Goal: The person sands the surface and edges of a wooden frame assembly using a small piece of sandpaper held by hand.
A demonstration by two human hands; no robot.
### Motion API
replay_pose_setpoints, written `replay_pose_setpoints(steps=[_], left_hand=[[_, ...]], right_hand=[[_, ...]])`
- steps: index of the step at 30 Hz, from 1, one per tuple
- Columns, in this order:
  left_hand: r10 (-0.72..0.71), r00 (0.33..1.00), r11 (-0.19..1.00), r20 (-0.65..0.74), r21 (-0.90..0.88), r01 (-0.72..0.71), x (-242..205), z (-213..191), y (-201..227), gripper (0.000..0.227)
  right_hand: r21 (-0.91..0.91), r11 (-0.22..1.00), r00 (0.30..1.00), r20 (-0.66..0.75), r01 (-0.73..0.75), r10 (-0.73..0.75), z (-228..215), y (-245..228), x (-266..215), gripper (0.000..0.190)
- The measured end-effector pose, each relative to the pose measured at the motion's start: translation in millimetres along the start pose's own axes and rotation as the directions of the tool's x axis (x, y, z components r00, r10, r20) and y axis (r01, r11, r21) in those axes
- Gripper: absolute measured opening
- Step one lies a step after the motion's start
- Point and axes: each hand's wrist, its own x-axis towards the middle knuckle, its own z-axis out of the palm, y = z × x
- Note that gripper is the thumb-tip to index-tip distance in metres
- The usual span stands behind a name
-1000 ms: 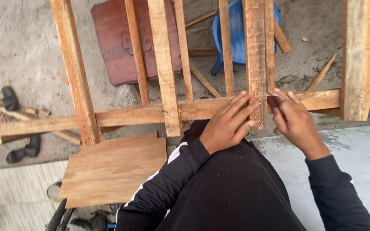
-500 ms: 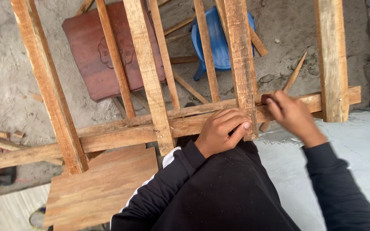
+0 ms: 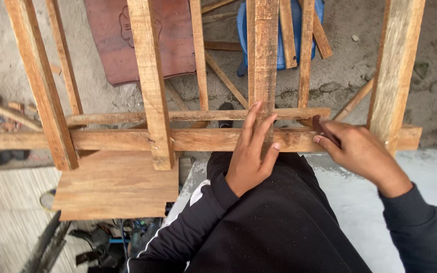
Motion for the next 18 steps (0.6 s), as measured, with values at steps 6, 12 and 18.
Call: replay_pose_setpoints(steps=[6,12,18], left_hand=[[-0.065,0.991,0.962,-0.116,0.258,0.093,-3,28,18,0.049],[-0.086,0.984,0.921,-0.155,0.364,0.138,-2,37,18,0.054],[-0.081,0.986,0.909,-0.149,0.394,0.134,0,39,16,0.056]], right_hand=[[0.193,0.829,0.851,-0.097,0.525,-0.517,28,-1,37,0.032],[-0.226,0.931,0.892,0.419,0.285,-0.171,-16,1,42,0.038],[0.211,0.781,0.805,-0.047,0.587,-0.592,16,0,45,0.029]])
